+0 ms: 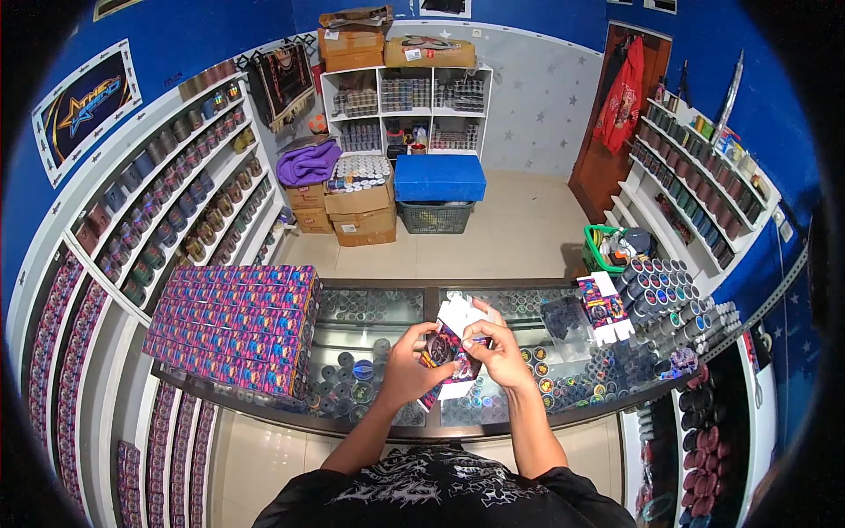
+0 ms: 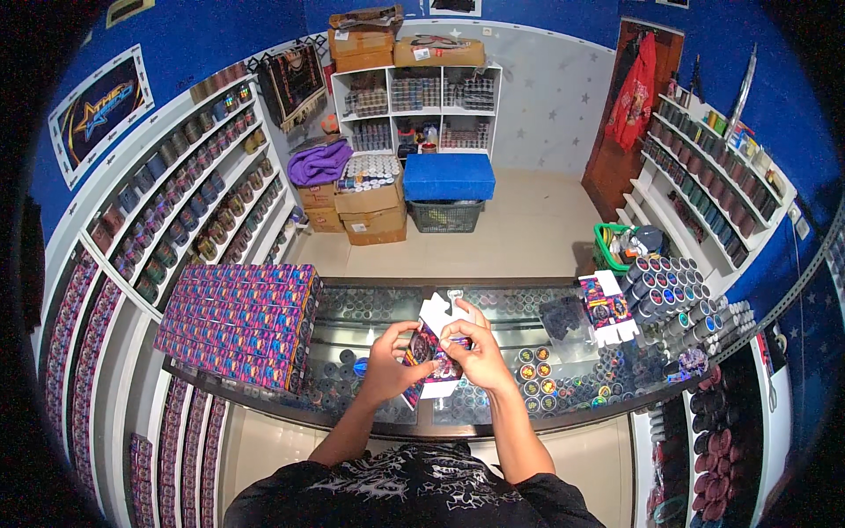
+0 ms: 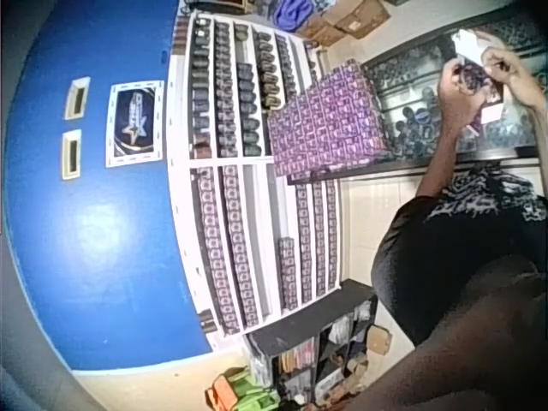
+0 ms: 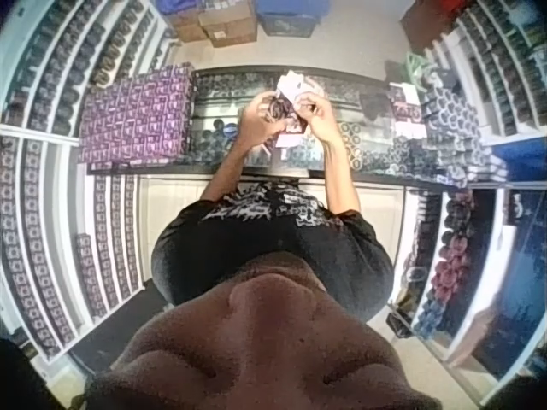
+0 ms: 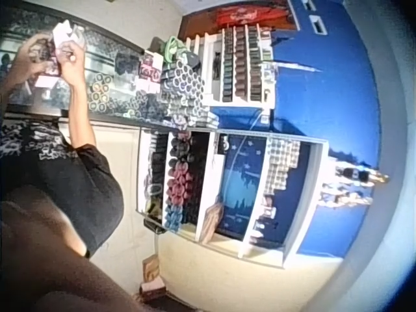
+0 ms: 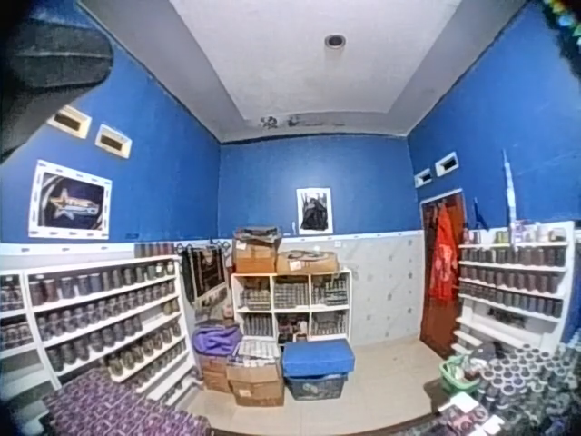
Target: Assembling and folding decorative retail product boxes on a shop counter.
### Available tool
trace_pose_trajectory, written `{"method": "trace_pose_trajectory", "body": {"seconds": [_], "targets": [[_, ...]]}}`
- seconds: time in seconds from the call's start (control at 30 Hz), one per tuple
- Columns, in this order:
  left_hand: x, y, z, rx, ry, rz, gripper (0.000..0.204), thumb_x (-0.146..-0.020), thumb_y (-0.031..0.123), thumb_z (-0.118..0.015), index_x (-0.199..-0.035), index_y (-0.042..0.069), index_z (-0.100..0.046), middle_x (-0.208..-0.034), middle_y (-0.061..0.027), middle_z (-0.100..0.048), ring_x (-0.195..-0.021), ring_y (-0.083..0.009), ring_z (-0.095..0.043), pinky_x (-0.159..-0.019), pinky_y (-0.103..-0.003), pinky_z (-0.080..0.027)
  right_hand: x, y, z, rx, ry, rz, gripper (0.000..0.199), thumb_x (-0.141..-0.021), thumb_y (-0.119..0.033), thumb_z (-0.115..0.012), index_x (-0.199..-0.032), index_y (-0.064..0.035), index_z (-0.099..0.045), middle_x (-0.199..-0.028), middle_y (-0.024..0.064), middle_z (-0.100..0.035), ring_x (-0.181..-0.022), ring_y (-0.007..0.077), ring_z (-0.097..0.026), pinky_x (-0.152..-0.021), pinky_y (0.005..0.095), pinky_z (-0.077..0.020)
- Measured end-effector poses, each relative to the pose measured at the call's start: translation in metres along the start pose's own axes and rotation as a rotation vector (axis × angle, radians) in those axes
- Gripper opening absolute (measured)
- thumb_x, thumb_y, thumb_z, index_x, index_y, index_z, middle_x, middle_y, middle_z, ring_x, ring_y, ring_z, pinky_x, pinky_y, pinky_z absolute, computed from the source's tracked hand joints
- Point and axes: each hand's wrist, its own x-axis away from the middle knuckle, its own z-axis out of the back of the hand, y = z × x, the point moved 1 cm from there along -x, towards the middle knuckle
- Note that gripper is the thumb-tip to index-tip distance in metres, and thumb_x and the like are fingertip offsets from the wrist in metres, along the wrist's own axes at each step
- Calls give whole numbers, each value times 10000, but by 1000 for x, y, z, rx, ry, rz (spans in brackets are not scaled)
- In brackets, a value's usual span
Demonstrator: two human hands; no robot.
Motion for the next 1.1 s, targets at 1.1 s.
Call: {"method": "trace_pose_trajectory", "body": {"seconds": [1.1], "targets": [[-1, -20, 21, 482, -116, 11, 892, -721, 49, -804, -1442, 8, -282, -1359, -152, -441, -1244, -217, -459, -955, -353, -443, 5, -1, 18, -495, -8, -69, 599, -666, 77, -744, -1181, -74, -477, -1180, 72, -547, -1072, 162, -553, -784, 264, -513]]}}
